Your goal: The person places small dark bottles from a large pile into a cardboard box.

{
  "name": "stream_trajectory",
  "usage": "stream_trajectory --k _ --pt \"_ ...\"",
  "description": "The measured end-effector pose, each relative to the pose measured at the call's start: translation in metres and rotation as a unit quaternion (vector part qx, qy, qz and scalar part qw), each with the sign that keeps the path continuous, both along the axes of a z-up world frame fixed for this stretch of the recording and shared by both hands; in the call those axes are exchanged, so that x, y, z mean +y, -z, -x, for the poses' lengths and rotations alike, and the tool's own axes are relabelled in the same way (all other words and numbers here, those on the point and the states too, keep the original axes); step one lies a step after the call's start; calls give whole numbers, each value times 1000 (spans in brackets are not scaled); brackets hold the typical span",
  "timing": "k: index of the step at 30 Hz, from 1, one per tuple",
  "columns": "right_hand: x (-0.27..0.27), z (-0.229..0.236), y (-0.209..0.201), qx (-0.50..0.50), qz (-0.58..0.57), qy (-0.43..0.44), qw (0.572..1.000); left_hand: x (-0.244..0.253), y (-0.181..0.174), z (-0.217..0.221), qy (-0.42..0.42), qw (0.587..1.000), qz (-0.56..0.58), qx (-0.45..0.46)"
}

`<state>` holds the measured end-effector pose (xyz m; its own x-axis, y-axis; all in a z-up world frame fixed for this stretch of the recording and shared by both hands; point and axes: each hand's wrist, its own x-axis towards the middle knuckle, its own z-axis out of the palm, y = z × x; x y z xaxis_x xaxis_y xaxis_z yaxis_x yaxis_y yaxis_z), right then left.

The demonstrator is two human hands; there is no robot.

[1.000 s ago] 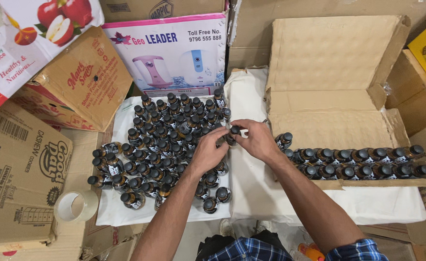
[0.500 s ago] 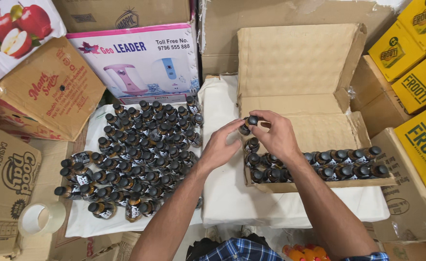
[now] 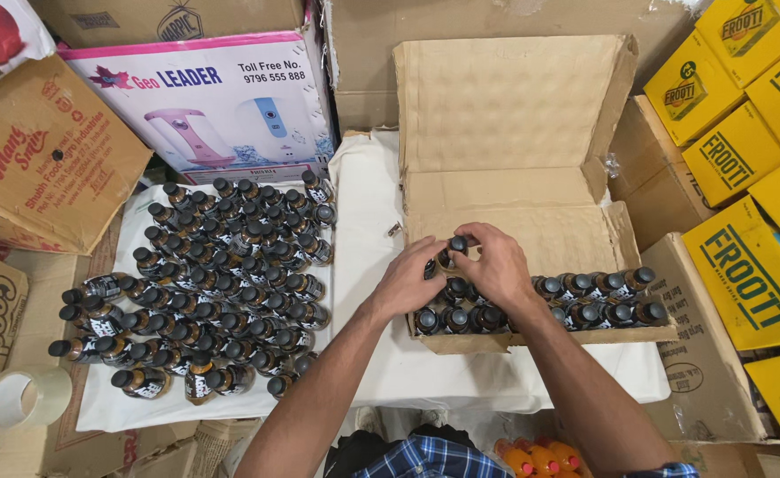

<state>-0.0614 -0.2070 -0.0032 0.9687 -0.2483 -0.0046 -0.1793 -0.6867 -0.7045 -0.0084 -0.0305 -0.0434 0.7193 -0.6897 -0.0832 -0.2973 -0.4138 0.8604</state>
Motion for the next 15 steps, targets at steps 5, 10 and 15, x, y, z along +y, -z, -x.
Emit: stream_trajectory --k 5,10,15 --pt "-2 2 11 53 25 -23 998 6 -30 12 -8 1000 -24 3" --pt "-4 0 23 70 56 -57 994 2 -19 12 -19 999 -33 37" --pt "-4 0 20 71 54 -65 994 4 2 5 -39 997 41 56"
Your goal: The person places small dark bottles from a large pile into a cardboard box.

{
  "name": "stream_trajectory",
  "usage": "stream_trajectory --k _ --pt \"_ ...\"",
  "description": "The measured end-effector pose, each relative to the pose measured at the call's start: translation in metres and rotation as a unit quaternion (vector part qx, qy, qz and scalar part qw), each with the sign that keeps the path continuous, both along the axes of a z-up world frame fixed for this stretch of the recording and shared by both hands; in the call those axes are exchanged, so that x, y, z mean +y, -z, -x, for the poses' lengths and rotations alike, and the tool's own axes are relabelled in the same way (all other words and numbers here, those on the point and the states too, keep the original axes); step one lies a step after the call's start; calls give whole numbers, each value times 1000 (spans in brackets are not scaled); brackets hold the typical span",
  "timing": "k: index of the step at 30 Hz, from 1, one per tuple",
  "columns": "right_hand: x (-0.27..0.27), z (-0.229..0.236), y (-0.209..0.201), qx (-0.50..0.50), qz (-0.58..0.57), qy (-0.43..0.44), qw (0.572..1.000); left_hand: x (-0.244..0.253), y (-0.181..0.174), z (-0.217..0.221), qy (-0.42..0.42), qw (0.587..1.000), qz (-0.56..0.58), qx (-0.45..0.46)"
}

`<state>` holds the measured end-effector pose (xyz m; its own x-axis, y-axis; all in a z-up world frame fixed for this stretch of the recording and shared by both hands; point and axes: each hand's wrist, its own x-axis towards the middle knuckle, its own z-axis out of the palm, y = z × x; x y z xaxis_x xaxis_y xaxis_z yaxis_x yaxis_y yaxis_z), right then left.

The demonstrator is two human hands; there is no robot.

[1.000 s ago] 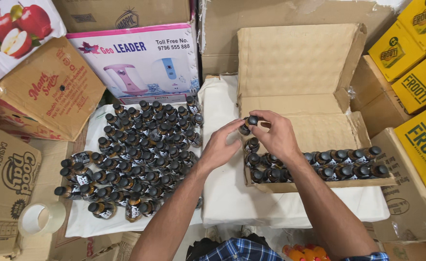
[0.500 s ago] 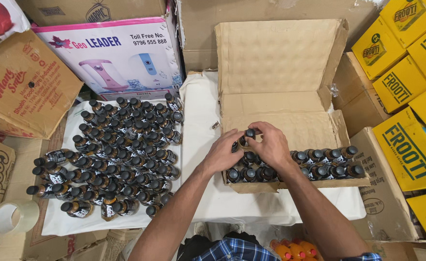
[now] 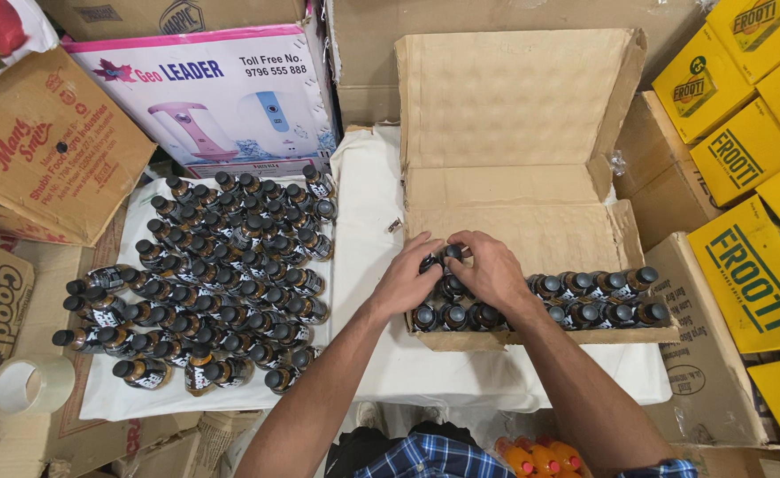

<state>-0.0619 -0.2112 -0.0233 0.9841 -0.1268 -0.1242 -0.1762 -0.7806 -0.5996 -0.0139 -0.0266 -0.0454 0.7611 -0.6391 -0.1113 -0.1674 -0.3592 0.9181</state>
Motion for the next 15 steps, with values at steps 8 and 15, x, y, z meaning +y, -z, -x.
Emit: stream_trajectory --k 8,15 --pt "4 4 -19 8 -7 19 1000 10 -12 4 -33 999 25 1" --pt "20 -2 -23 -28 -70 35 997 29 -30 0 -67 997 30 -24"
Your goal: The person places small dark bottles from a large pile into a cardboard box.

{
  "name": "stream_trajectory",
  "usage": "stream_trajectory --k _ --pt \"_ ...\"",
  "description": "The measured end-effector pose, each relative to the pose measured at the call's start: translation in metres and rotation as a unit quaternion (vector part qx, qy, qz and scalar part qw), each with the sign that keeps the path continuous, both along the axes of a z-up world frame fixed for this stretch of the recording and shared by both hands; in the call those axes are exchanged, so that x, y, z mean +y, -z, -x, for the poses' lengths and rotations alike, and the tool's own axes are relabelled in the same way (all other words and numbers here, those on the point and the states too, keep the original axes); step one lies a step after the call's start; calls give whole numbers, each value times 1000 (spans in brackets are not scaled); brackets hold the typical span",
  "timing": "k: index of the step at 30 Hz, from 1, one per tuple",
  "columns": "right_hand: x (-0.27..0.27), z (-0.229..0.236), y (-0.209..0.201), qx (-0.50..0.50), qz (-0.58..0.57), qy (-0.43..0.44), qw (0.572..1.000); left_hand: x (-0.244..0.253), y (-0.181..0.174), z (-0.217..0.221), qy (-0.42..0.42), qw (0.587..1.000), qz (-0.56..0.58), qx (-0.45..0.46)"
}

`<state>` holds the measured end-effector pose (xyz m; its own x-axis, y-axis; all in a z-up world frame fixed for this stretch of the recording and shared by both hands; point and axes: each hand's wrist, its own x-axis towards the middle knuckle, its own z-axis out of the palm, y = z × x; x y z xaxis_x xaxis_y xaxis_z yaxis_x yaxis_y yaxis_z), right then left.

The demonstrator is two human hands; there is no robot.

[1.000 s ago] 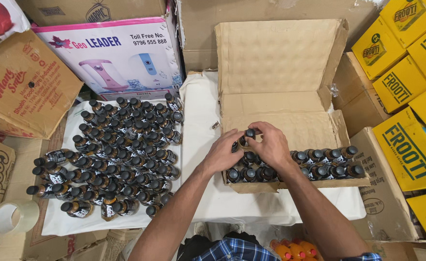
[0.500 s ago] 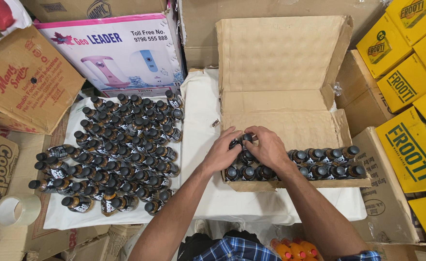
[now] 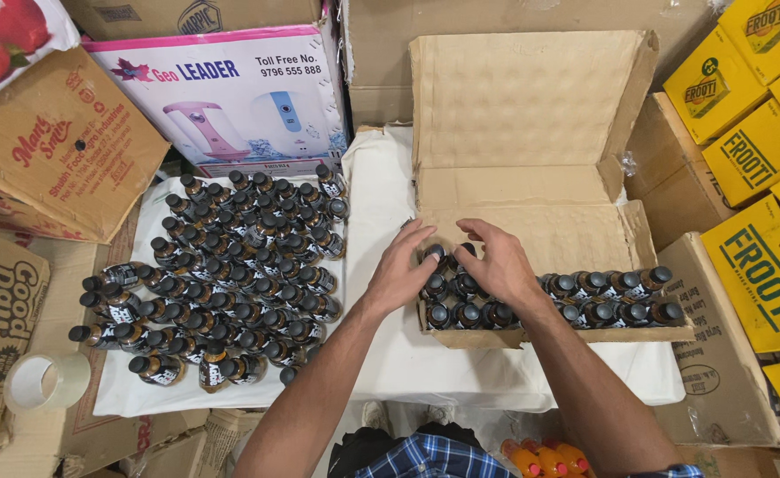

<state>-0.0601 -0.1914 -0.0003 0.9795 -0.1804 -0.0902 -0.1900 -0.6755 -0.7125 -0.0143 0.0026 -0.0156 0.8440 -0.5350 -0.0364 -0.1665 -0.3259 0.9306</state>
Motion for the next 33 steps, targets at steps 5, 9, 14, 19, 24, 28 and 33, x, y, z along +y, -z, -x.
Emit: stream_trajectory --k 5,9,14,19,24,28,33 --pt "31 -7 -19 -29 -31 -7 999 28 -15 -5 -26 1000 8 -12" --pt "63 -20 -33 -69 -40 -34 996 58 -27 -7 -49 998 6 -36" --pt "102 -50 -15 -68 -73 -71 992 108 -39 -18 -91 994 26 -47" --pt "151 -87 12 -66 -99 -123 985 163 -40 -33 -136 989 46 -44" --pt "196 -129 45 -54 -164 -154 973 205 -44 -47 -171 985 9 -38" --pt "226 -147 64 -41 -182 -173 967 232 -18 -63 -172 984 -13 -33" --pt "252 -159 72 -37 -211 -179 960 247 3 -76 -167 984 -63 -29"
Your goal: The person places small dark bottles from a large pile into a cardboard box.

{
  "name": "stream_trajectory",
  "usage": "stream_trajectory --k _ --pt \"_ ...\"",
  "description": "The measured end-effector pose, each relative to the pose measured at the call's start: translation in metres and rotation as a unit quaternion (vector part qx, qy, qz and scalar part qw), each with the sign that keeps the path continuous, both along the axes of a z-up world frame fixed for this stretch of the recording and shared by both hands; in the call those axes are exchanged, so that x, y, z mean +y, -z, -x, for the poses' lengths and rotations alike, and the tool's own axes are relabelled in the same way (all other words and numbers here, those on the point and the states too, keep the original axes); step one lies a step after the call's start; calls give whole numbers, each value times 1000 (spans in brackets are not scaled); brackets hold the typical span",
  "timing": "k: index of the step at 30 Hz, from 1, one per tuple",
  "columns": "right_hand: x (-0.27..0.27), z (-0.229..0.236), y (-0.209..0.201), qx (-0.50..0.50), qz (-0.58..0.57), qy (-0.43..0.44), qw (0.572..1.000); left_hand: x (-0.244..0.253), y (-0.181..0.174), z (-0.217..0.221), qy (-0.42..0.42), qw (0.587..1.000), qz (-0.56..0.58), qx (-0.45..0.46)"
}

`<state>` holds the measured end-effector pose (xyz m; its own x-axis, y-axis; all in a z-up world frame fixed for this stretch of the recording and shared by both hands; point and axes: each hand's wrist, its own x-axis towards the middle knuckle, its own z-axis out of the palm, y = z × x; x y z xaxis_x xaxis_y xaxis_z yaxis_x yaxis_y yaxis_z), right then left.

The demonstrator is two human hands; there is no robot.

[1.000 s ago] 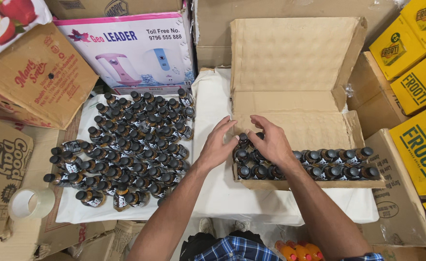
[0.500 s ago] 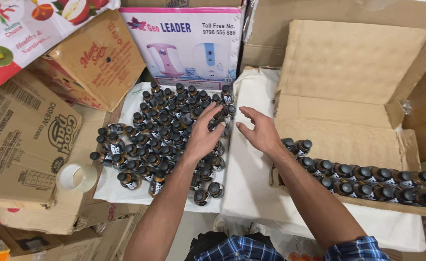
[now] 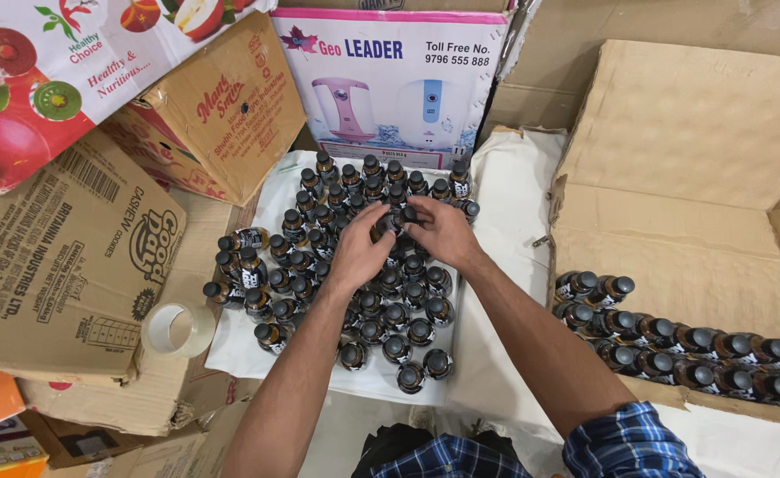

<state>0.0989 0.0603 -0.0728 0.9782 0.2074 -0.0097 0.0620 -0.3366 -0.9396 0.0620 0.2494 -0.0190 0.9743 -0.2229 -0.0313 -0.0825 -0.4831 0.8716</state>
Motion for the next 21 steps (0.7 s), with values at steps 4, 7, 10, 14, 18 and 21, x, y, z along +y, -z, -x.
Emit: stream_trajectory --k 4,7,10,14,18,21 --pt "5 -5 -2 1 12 19 1000 5 0 -2 29 999 0 17" --pt "7 -1 -9 15 1 35 999 6 -4 0 45 998 21 32" --pt "8 4 -19 0 20 31 999 6 -9 0 53 998 33 32" --pt "4 5 -35 -33 45 34 998 3 -25 1 59 997 38 21" --pt "-5 10 -61 -24 22 47 998 -6 -49 4 69 995 65 22" --pt "-19 14 -77 -44 25 62 997 -19 -53 0 80 991 108 22"
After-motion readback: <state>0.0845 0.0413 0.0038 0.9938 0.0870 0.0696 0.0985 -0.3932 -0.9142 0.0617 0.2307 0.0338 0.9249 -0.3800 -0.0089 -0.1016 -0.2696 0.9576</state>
